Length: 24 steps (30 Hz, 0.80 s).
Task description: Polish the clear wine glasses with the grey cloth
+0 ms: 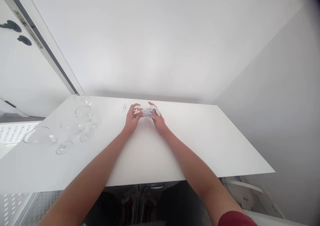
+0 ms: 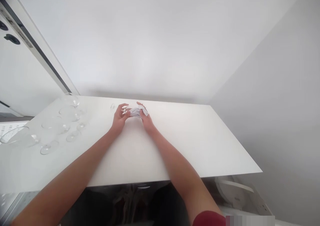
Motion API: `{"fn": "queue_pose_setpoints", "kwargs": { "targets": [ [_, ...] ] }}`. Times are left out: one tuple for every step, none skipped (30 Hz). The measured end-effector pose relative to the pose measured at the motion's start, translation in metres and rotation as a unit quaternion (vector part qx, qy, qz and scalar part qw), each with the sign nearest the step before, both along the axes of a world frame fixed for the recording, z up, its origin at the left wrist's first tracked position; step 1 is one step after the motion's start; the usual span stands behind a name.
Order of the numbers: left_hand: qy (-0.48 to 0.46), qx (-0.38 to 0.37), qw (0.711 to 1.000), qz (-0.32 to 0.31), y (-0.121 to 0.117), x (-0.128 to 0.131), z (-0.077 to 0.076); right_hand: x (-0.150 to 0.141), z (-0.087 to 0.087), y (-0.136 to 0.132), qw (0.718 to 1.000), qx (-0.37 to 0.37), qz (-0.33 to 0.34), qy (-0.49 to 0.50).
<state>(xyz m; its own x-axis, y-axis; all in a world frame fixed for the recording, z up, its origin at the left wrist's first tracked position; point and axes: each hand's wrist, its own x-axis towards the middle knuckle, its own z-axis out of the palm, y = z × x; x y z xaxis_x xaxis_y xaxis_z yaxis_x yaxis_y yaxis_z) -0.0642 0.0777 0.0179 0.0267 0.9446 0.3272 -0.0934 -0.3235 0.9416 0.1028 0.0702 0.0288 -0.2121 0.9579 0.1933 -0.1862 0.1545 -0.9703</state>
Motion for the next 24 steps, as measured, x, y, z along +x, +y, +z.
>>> {"fn": "queue_pose_setpoints", "kwargs": {
  "targets": [
    [-0.003, -0.004, 1.000, 0.007, 0.001, 0.000, -0.001, 0.001, 0.000, 0.000, 1.000, 0.008, -0.007, 0.017],
    [0.000, -0.008, 1.000, 0.006, 0.002, 0.001, -0.001, 0.002, 0.000, -0.001, 0.999, 0.022, -0.016, 0.025],
    [0.008, -0.011, 1.000, 0.000, 0.002, 0.001, -0.002, 0.003, 0.001, -0.003, 0.999, 0.040, -0.028, 0.023],
    [0.017, -0.012, 1.000, -0.010, 0.002, 0.001, -0.001, 0.004, 0.002, -0.005, 0.998, 0.053, -0.035, 0.011],
    [0.027, -0.011, 0.999, -0.022, 0.001, 0.002, -0.001, 0.005, 0.004, -0.007, 0.997, 0.064, -0.041, -0.006],
    [0.037, -0.007, 0.999, -0.034, 0.000, 0.002, -0.001, 0.005, 0.005, -0.009, 0.996, 0.074, -0.045, -0.026],
    [0.045, 0.001, 0.998, -0.042, 0.000, 0.001, 0.000, 0.005, 0.007, -0.010, 0.995, 0.080, -0.049, -0.044],
    [0.054, 0.011, 0.997, -0.045, -0.001, 0.001, -0.001, 0.005, 0.008, -0.011, 0.994, 0.084, -0.051, -0.056],
    [0.060, 0.022, 0.997, -0.042, 0.000, 0.001, -0.002, 0.004, 0.008, -0.011, 0.993, 0.085, -0.051, -0.064],
    [0.066, 0.032, 0.997, -0.035, 0.000, 0.001, -0.003, 0.004, 0.008, -0.011, 0.993, 0.084, -0.049, -0.066],
    [0.068, 0.037, 0.997, -0.025, 0.002, 0.001, -0.005, 0.003, 0.008, -0.010, 0.994, 0.079, -0.045, -0.063],
    [0.066, 0.035, 0.997, -0.014, 0.003, 0.000, -0.007, 0.002, 0.006, -0.009, 0.995, 0.069, -0.038, -0.055],
    [0.060, 0.027, 0.998, -0.005, 0.005, 0.000, -0.009, 0.002, 0.005, -0.007, 0.997, 0.055, -0.028, -0.043],
    [0.052, 0.016, 0.999, 0.002, 0.007, 0.000, -0.010, 0.002, 0.003, -0.004, 0.999, 0.036, -0.014, -0.028],
    [0.041, 0.006, 0.999, 0.007, 0.008, -0.001, -0.010, 0.002, 0.001, -0.002, 1.000, 0.017, -0.001, -0.011],
    [0.030, -0.001, 1.000, 0.008, 0.009, -0.001, -0.010, 0.003, -0.001, 0.000, 1.000, 0.000, 0.008, 0.008],
    [0.020, -0.002, 1.000, 0.007, 0.009, -0.001, -0.009, 0.004, -0.003, 0.002, 0.999, -0.014, 0.010, 0.028],
    [0.014, 0.001, 1.000, 0.005, 0.009, -0.001, -0.008, 0.005, -0.004, 0.004, 0.999, -0.024, 0.004, 0.045],
    [0.013, 0.008, 1.000, -0.001, 0.008, 0.000, -0.007, 0.007, -0.006, 0.005, 0.998, -0.030, -0.006, 0.060],
    [0.018, 0.016, 1.000, -0.008, 0.007, 0.001, -0.005, 0.008, -0.006, 0.006, 0.997, -0.034, -0.018, 0.073],
    [0.028, 0.025, 0.999, -0.019, 0.006, 0.003, -0.004, 0.009, -0.007, 0.007, 0.995, -0.038, -0.026, 0.084],
    [0.040, 0.036, 0.998, -0.030, 0.004, 0.004, -0.004, 0.009, -0.007, 0.007, 0.994, -0.042, -0.027, 0.094],
    [0.052, 0.049, 0.997, -0.040, 0.003, 0.006, -0.003, 0.009, -0.007, 0.007, 0.993, -0.045, -0.021, 0.104],
    [0.064, 0.062, 0.995, -0.047, 0.002, 0.007, -0.003, 0.009, -0.007, 0.007, 0.992, -0.049, -0.008, 0.113]
  ]
}}
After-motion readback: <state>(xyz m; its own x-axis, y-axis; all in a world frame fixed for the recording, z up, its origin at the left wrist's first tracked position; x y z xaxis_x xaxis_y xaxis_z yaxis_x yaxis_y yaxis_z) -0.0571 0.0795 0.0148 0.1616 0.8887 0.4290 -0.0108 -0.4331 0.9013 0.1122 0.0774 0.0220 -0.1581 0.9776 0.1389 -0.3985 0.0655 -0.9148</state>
